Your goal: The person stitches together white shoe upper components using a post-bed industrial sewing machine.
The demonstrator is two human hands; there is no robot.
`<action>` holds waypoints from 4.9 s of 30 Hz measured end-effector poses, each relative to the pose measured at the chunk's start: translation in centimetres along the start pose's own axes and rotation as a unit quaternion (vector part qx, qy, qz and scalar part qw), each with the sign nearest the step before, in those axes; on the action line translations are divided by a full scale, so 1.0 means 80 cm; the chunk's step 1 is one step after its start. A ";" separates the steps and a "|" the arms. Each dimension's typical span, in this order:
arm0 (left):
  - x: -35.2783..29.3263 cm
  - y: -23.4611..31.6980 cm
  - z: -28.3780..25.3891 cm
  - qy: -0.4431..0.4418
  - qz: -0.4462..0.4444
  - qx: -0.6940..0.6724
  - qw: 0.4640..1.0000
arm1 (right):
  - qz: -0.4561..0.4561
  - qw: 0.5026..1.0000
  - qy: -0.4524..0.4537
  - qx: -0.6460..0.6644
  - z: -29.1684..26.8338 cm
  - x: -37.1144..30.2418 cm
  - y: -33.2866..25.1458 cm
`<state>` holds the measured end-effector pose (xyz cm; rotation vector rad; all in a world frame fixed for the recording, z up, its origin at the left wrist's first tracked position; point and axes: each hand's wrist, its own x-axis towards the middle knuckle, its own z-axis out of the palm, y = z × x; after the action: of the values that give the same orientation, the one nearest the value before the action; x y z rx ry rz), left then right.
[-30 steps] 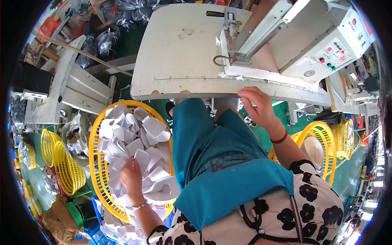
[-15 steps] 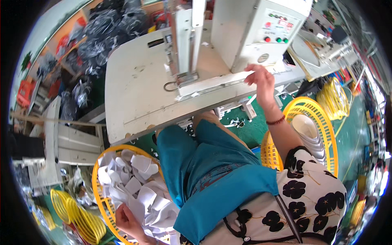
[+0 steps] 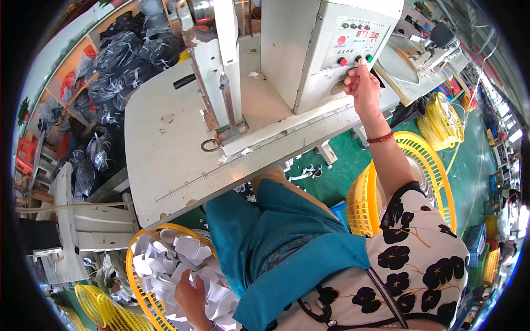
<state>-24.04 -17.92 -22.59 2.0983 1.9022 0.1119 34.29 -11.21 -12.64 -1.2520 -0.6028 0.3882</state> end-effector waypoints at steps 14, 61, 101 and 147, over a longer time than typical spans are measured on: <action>0.030 -0.008 0.012 -0.072 0.042 0.129 0.988 | -0.098 0.991 -0.081 -0.034 0.054 -0.056 0.031; 0.383 0.323 -0.080 0.300 0.245 -0.107 0.916 | -0.152 0.869 -0.365 -0.297 0.089 -0.115 0.107; -0.054 0.021 -0.110 0.289 -0.080 -0.499 0.813 | -0.355 0.473 -0.803 -0.070 0.319 -0.517 0.159; 0.019 0.056 -0.167 0.463 0.001 -0.545 0.699 | -0.059 0.589 -0.805 0.049 0.294 -0.393 0.096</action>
<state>-23.07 -14.49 -8.90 1.1495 1.4343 2.0348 -4.54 -9.49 -22.14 -0.3842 -2.1469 1.4494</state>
